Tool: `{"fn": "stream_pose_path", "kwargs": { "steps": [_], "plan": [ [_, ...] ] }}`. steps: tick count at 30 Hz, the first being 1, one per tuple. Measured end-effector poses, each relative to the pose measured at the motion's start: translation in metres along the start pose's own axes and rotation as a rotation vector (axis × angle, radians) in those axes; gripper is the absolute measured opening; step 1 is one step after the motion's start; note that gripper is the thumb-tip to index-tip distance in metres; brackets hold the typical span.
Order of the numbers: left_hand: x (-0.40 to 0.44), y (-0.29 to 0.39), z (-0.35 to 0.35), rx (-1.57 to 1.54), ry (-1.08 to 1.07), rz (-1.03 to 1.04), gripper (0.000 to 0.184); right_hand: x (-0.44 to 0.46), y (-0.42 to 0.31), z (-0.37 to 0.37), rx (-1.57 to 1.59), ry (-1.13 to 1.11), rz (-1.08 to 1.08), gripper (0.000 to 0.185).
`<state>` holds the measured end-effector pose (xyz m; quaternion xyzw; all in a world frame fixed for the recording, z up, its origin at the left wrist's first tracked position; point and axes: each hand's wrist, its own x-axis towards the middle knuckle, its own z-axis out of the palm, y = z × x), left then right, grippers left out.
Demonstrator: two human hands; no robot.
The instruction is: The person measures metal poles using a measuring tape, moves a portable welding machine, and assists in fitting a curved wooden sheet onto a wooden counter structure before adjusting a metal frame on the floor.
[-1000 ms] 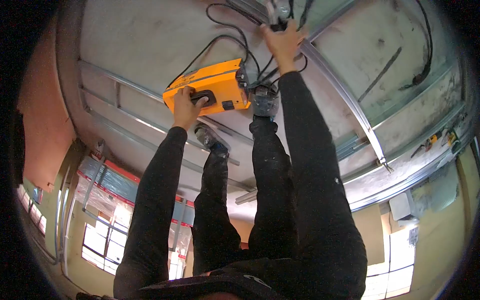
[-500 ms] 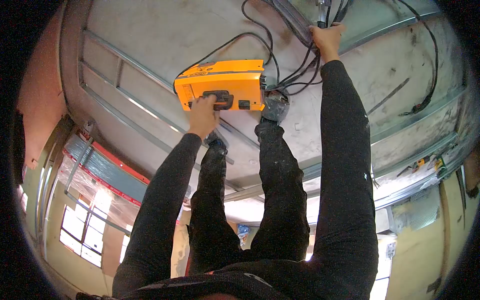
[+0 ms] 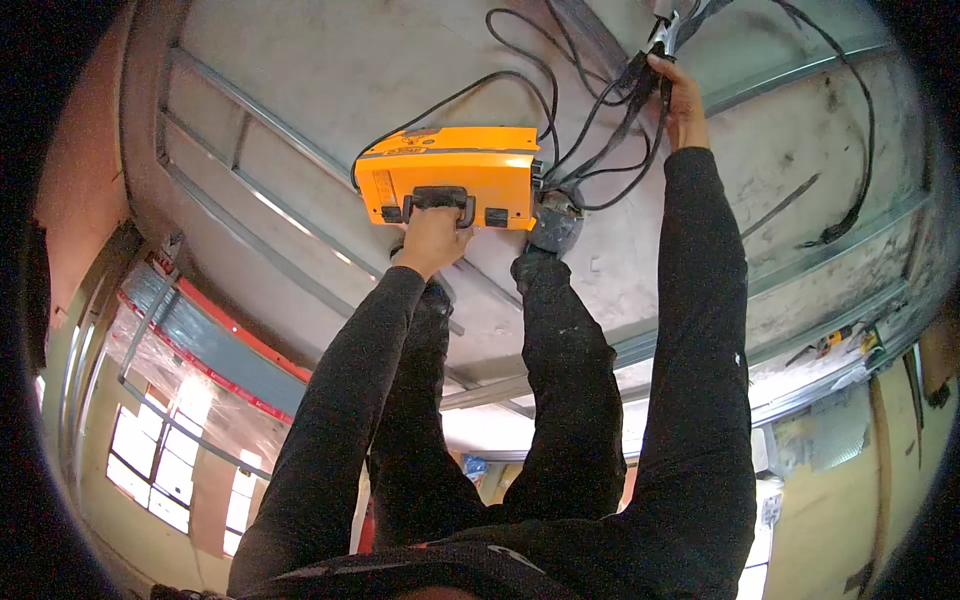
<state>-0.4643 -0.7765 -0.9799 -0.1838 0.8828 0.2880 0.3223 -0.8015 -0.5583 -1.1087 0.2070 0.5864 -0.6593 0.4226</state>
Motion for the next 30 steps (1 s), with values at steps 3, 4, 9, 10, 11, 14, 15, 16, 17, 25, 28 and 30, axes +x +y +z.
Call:
{"fn": "stream_pose_path", "kwargs": {
  "steps": [3,4,9,10,11,14,15,16,17,25,28,30],
  "plan": [
    [-0.002,0.004,-0.009,0.042,-0.038,0.001,0.032,-0.041,-0.012,0.017,0.452,-0.266,0.046,0.044],
    [-0.001,0.004,-0.014,0.041,-0.067,-0.008,0.035,-0.052,-0.016,0.019,0.448,-0.270,0.036,0.044],
    [0.001,0.005,-0.038,0.073,-0.162,-0.070,0.041,-0.126,-0.037,0.023,0.498,-0.519,-0.081,0.071],
    [-0.004,0.004,-0.047,0.064,-0.217,-0.069,0.041,-0.145,-0.045,0.022,0.485,-0.474,-0.091,0.072],
    [-0.009,0.007,-0.058,0.059,-0.270,-0.067,0.042,-0.165,-0.057,0.026,0.503,-0.497,-0.130,0.075],
    [-0.041,0.023,-0.099,-0.008,-0.293,-0.133,0.038,-0.228,-0.086,0.035,0.537,-0.481,-0.195,0.081],
    [-0.059,0.025,-0.110,0.002,-0.276,-0.127,0.038,-0.245,-0.092,0.036,0.557,-0.529,-0.217,0.080],
    [-0.076,0.027,-0.116,-0.047,-0.203,-0.101,0.038,-0.268,-0.102,0.040,0.567,-0.439,-0.227,0.081],
    [-0.091,0.028,-0.122,-0.093,-0.125,-0.068,0.038,-0.291,-0.118,0.047,0.510,-0.395,-0.237,0.086],
    [-0.245,0.085,-0.252,-0.143,0.021,-0.055,0.038,-0.449,-0.225,0.073,0.671,-0.441,-0.399,0.081],
    [-0.292,0.119,-0.316,-0.117,0.080,-0.110,0.039,-0.500,-0.273,0.086,0.688,-0.421,-0.418,0.082],
    [-0.314,0.143,-0.358,-0.092,0.120,-0.163,0.039,-0.528,-0.306,0.099,0.691,-0.444,-0.462,0.080]
  ]
}}
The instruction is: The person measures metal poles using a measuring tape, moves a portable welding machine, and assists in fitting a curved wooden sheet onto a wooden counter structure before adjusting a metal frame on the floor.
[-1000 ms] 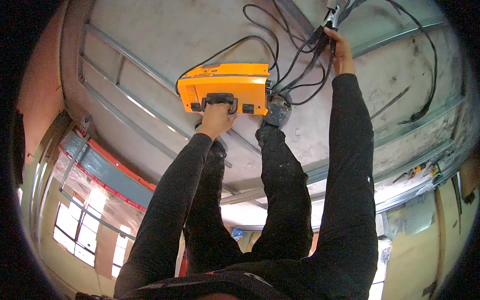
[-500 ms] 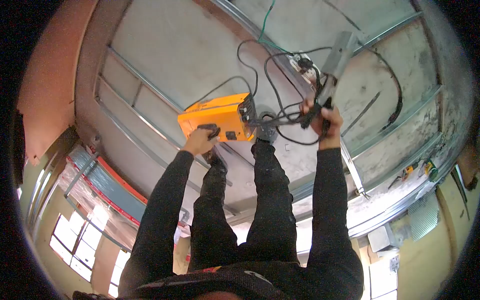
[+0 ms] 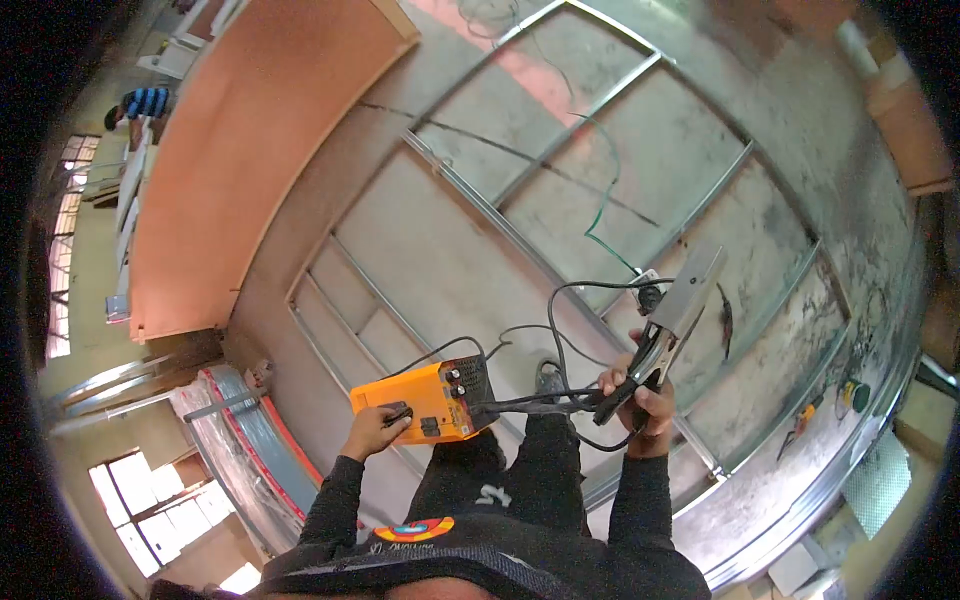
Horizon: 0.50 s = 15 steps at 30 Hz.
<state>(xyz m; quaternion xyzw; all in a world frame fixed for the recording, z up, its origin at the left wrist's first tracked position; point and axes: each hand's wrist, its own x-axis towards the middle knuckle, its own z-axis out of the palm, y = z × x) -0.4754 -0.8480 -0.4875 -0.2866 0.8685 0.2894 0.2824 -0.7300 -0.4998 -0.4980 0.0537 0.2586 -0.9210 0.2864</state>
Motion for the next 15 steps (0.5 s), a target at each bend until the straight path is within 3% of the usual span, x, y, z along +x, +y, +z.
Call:
{"fn": "stream_pose_path", "kwargs": {
  "steps": [2,4,10,14,15],
  "plan": [
    [-0.022,0.010,-0.020,0.004,0.033,-0.058,0.038,-0.001,-0.019,0.039,-0.031,0.008,-0.019,0.078],
    [-0.033,0.022,-0.041,-0.064,0.320,0.166,0.039,0.004,-0.035,0.075,-0.069,-0.045,-0.053,0.077],
    [-0.026,0.059,-0.095,-0.079,0.330,-0.065,0.040,0.045,-0.077,0.157,-0.259,-0.145,-0.194,0.083],
    [0.027,0.038,-0.093,-0.453,0.432,0.035,0.039,0.081,-0.093,0.213,-0.364,-0.209,-0.310,0.085],
    [0.030,0.060,-0.116,-0.493,0.361,-0.036,0.038,0.091,-0.095,0.222,-0.371,-0.215,-0.326,0.085]
  ]
}}
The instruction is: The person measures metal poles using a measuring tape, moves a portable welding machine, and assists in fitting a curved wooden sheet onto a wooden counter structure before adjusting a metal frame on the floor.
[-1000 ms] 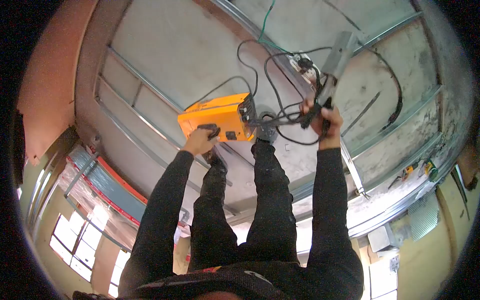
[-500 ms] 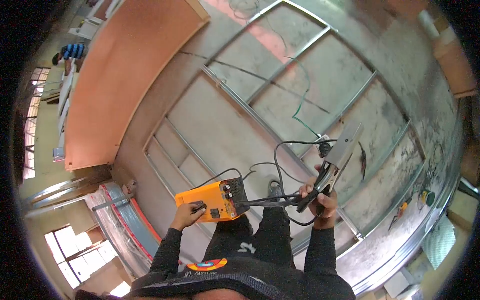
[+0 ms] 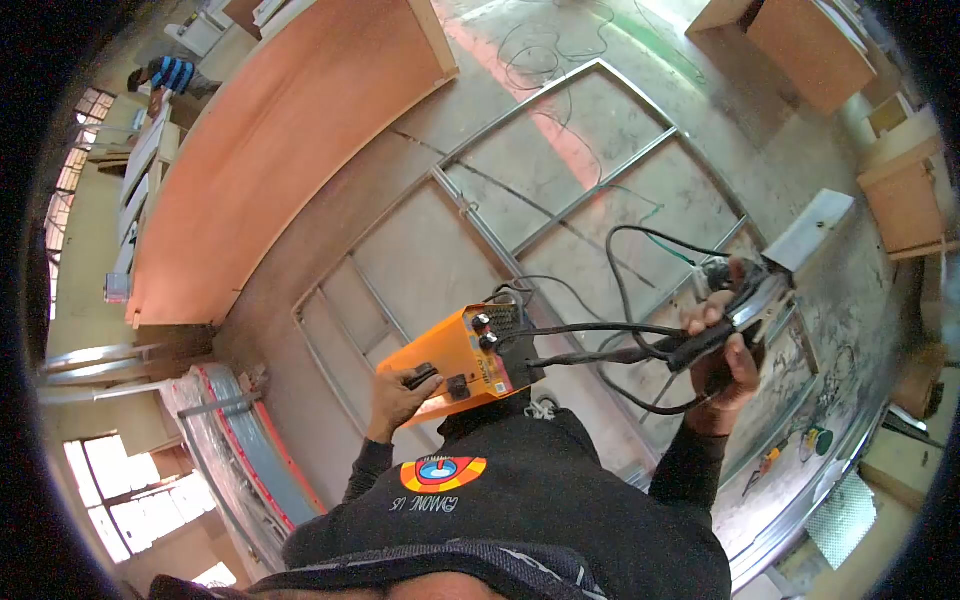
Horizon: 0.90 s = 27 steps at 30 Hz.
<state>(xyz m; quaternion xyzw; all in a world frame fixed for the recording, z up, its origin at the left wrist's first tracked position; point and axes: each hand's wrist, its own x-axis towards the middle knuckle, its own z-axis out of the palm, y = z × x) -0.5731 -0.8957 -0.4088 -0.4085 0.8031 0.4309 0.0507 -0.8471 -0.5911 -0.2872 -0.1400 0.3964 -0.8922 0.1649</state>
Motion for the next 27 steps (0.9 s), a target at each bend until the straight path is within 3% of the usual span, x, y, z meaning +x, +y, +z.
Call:
{"fn": "stream_pose_path", "kwargs": {
  "steps": [1,3,5,7,11,13,15,16,18,20,22,24,25,27],
  "plan": [
    [0.015,0.012,-0.003,-0.007,-0.013,0.008,0.038,0.015,-0.004,0.011,-0.034,-0.013,-0.019,0.085],
    [0.045,0.038,-0.011,-0.018,0.052,0.248,0.038,0.049,-0.007,0.025,-0.097,-0.013,-0.084,0.085],
    [0.071,0.088,-0.036,0.048,-0.007,0.141,0.038,0.075,-0.013,0.043,-0.151,-0.029,-0.112,0.086],
    [0.102,0.108,-0.050,0.074,0.063,0.330,0.039,0.106,-0.018,0.050,-0.185,-0.059,-0.179,0.091],
    [0.162,0.157,-0.084,0.001,0.047,0.306,0.041,0.171,-0.039,0.083,-0.112,-0.178,-0.232,0.087],
    [0.194,0.169,-0.095,-0.024,0.086,0.381,0.040,0.206,-0.046,0.114,-0.188,-0.075,-0.303,0.088],
    [0.222,0.195,-0.110,-0.176,0.027,0.337,0.037,0.255,-0.061,0.122,-0.204,-0.275,-0.333,0.086],
    [0.235,0.210,-0.116,-0.335,0.007,0.332,0.034,0.276,-0.068,0.133,-0.216,-0.273,-0.371,0.081],
    [0.247,0.247,-0.135,-0.328,0.036,0.381,0.033,0.313,-0.082,0.143,-0.234,-0.348,-0.421,0.075],
    [0.280,0.280,-0.157,-0.159,0.002,0.391,0.029,0.357,-0.093,0.153,-0.262,-0.327,-0.459,0.048],
    [0.308,0.315,-0.162,-0.283,-0.023,0.403,0.028,0.403,-0.104,0.167,-0.222,-0.473,-0.455,0.032],
    [0.351,0.346,-0.169,-0.354,-0.066,0.448,0.027,0.452,-0.108,0.173,-0.165,-0.494,-0.498,0.027],
    [0.368,0.354,-0.170,-0.366,-0.100,0.410,0.026,0.469,-0.115,0.171,-0.296,-0.636,-0.524,0.030],
    [0.423,0.404,-0.186,-0.200,-0.118,0.576,0.025,0.548,-0.119,0.171,-0.444,-0.766,-0.538,0.033]
  ]
}}
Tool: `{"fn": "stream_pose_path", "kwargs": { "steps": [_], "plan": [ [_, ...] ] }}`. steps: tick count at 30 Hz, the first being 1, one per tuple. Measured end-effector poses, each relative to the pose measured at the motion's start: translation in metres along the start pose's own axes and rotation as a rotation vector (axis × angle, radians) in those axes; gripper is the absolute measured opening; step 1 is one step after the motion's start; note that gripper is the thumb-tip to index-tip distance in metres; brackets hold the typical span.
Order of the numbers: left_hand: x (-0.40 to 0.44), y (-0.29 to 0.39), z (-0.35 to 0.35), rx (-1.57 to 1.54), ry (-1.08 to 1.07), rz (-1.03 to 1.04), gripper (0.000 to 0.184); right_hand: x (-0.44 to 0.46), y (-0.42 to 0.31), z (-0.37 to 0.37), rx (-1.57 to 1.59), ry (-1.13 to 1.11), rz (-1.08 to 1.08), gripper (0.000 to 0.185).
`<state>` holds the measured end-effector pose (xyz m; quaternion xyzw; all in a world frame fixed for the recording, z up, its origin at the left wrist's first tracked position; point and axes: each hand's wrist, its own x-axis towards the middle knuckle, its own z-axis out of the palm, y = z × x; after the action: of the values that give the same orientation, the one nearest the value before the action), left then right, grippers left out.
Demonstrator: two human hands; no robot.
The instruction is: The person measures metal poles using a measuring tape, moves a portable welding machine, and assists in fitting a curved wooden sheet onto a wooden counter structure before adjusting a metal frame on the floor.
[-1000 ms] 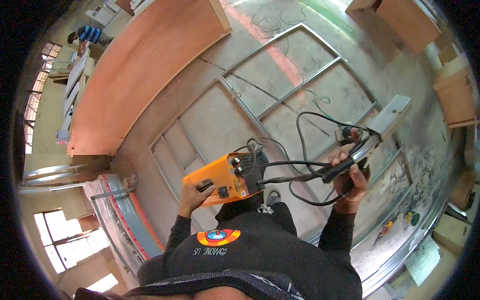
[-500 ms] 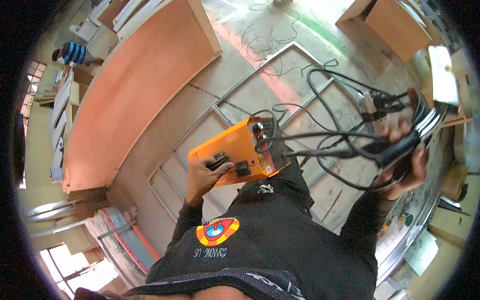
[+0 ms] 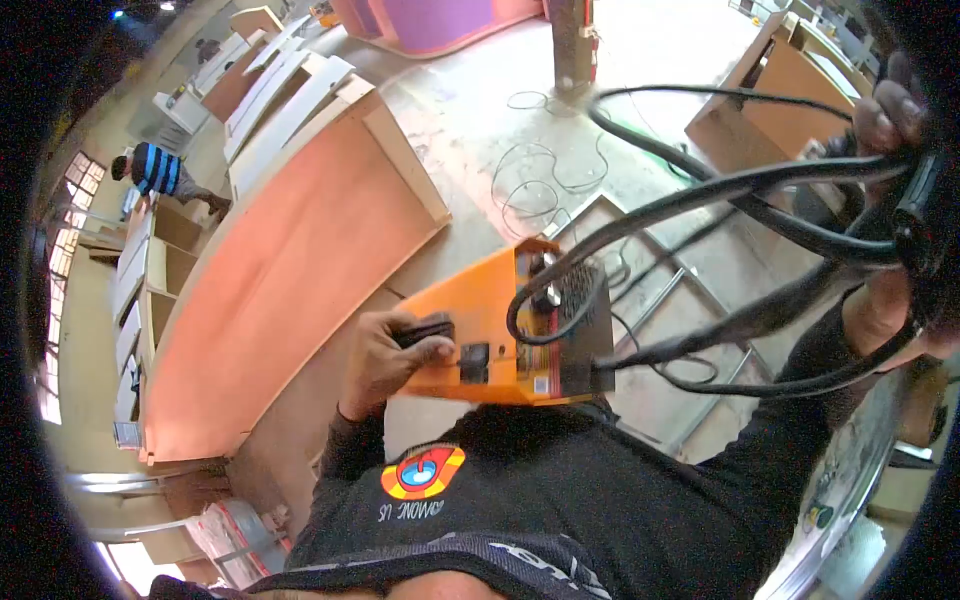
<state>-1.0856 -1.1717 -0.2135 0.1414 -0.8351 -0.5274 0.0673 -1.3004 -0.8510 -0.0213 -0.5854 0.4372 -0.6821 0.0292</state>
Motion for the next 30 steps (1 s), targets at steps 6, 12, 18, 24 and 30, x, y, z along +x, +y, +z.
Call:
{"fn": "stream_pose_path", "kwargs": {
  "steps": [6,12,18,24,30],
  "plan": [
    [0.131,0.015,-0.015,-0.112,0.128,-0.040,0.026,0.091,0.065,-0.041,-0.384,0.171,-0.117,0.043],
    [0.258,0.012,-0.042,-0.214,0.192,0.074,0.028,0.192,0.162,-0.075,-0.243,0.065,-0.239,0.024],
    [0.391,-0.017,-0.070,-0.293,0.119,0.078,0.026,0.254,0.262,-0.118,-0.114,0.276,-0.175,0.020],
    [0.534,-0.074,-0.092,-0.188,-0.096,0.035,0.027,0.278,0.370,-0.166,-0.046,0.743,0.132,0.047],
    [0.660,-0.094,-0.106,-0.134,-0.114,-0.052,0.031,0.295,0.473,-0.211,-0.017,0.498,0.320,0.073]
  ]
}}
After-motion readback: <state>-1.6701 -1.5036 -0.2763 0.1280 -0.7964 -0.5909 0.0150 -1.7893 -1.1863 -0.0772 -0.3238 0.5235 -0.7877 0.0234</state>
